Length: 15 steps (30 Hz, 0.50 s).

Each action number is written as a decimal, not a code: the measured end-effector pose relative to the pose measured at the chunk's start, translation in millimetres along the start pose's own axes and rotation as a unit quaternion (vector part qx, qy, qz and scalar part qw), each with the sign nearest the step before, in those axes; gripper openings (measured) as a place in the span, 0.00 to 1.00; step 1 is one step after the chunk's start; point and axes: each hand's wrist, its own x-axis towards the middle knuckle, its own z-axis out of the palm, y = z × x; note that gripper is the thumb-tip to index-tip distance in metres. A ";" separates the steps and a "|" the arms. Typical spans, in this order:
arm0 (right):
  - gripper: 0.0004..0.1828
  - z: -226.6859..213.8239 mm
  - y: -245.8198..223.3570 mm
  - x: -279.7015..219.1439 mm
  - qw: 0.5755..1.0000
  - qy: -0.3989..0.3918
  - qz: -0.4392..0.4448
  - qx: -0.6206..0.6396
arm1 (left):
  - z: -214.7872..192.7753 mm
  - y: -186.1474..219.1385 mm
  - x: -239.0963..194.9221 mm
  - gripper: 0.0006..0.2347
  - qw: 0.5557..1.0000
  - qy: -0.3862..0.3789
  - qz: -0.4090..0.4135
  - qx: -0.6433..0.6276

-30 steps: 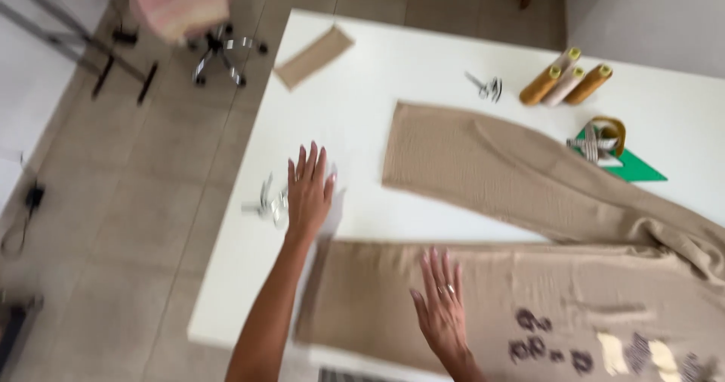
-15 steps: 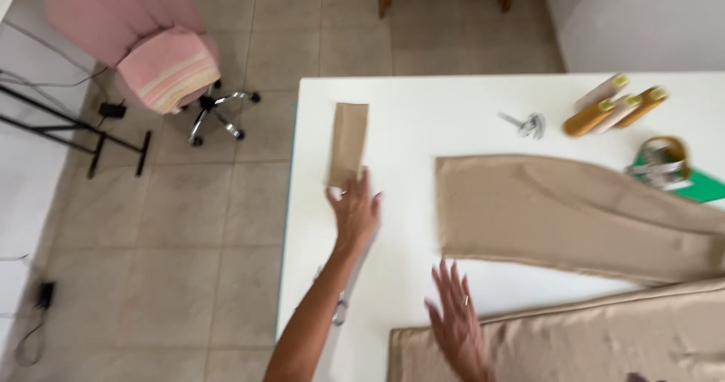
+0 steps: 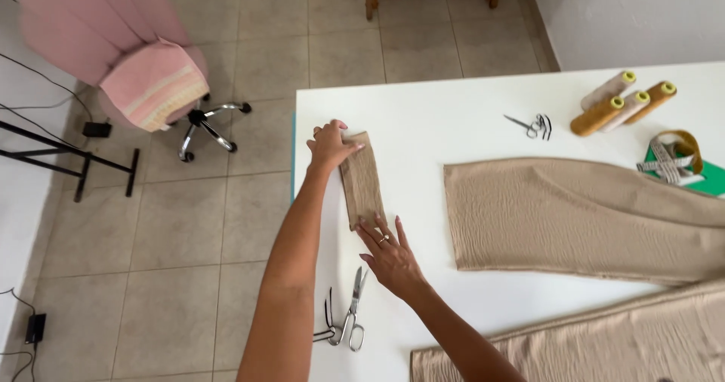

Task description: Marking, cutting, and pinning fabric for garment assembly.

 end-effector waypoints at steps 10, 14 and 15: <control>0.66 -46.7 68.2 13.4 0.927 0.108 0.162 0.322 | -128.6 101.4 -150.6 0.09 0.944 -0.193 0.146 -0.226; 0.68 -107.6 45.3 27.4 0.888 -0.111 0.222 0.388 | -181.7 148.2 -224.6 0.14 0.914 -0.240 0.195 -0.262; 0.50 -87.3 49.0 16.0 0.873 -0.051 0.173 0.453 | -185.4 152.7 -233.3 0.15 0.907 -0.234 0.228 -0.266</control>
